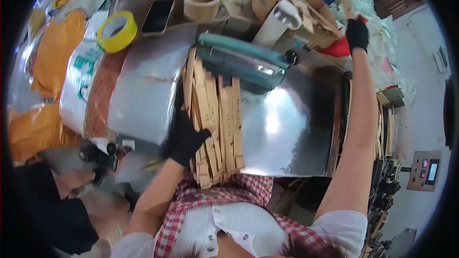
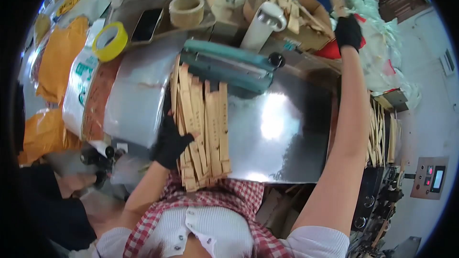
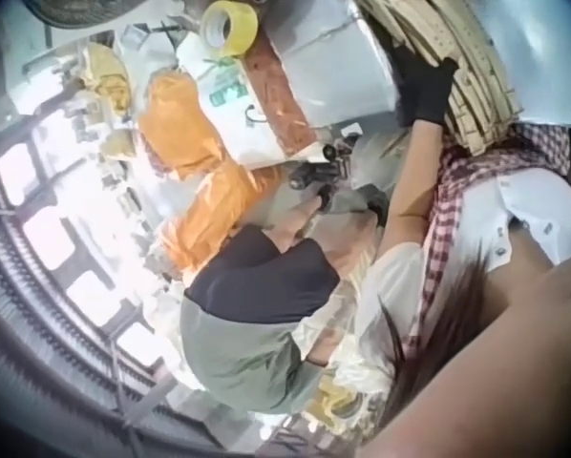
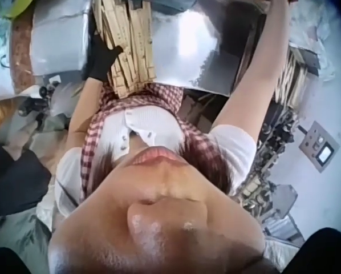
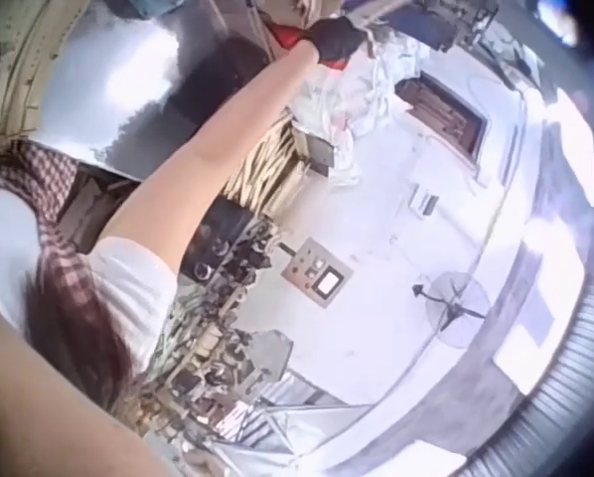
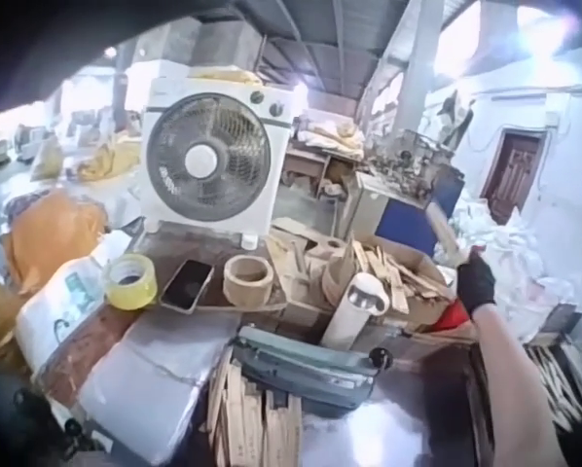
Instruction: Bundling wooden sticks into specific quantities and placing them into plastic packaging bags.
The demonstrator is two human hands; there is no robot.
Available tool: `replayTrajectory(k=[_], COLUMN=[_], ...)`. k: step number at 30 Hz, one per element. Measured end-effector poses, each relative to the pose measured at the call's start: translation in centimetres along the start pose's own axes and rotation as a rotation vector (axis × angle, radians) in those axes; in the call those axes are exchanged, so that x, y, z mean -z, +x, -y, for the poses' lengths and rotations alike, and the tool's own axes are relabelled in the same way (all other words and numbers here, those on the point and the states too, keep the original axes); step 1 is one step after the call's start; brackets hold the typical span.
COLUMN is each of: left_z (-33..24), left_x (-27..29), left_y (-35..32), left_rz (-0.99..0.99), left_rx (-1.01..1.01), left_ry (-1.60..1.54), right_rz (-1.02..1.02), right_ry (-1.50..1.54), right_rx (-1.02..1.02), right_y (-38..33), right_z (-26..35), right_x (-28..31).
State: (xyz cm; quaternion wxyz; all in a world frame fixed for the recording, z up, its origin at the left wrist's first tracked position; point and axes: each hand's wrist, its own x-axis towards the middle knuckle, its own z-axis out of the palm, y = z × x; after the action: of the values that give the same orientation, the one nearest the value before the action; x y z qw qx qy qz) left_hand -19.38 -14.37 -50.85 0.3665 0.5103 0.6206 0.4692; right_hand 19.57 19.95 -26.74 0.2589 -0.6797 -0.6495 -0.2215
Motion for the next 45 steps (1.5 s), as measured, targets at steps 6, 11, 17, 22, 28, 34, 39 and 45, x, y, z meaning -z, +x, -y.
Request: replayTrajectory(k=[6,11,17,22,28,34,39,45], left_z=[-0.2,-0.7,-6.6,-5.8,-5.7,-12.6,-13.3,-13.4], left_x=[-0.5,1.8,-2.3,-2.0,-3.4,-3.6,-1.7,-2.4], left_y=[-0.5,2.4,3.5,-3.3,0.3,-0.3,1.3,1.7], left_rz=[-0.026,-0.014,0.052,0.284,0.501,0.188,0.384,0.477], left_rx=[0.009,0.096,0.059,0.101,0.485,-0.072,-0.622,-0.454], left_ry=[-0.192,-0.099,-0.51,-0.967,-0.522,-0.595,-0.303,-0.562], right_rz=[0.193,0.452,0.902,1.185,1.236,0.852,0.474,0.531], right_ry=[1.011,0.776,0.875,1.729,1.823,1.401,1.509,1.761], right_rx=[-0.321,-0.154,-0.28,-0.281,-0.537,-0.15,0.1,0.16], right_y=[-36.6,-47.9,-37.4,-41.0,-38.8,-34.5,-32.1,-33.5], right_z=[1.7,11.9,18.9,15.7,16.0,13.2,13.7,14.4], right_x=[2.6,5.1,2.5,6.1,3.7,8.6,12.1,9.2])
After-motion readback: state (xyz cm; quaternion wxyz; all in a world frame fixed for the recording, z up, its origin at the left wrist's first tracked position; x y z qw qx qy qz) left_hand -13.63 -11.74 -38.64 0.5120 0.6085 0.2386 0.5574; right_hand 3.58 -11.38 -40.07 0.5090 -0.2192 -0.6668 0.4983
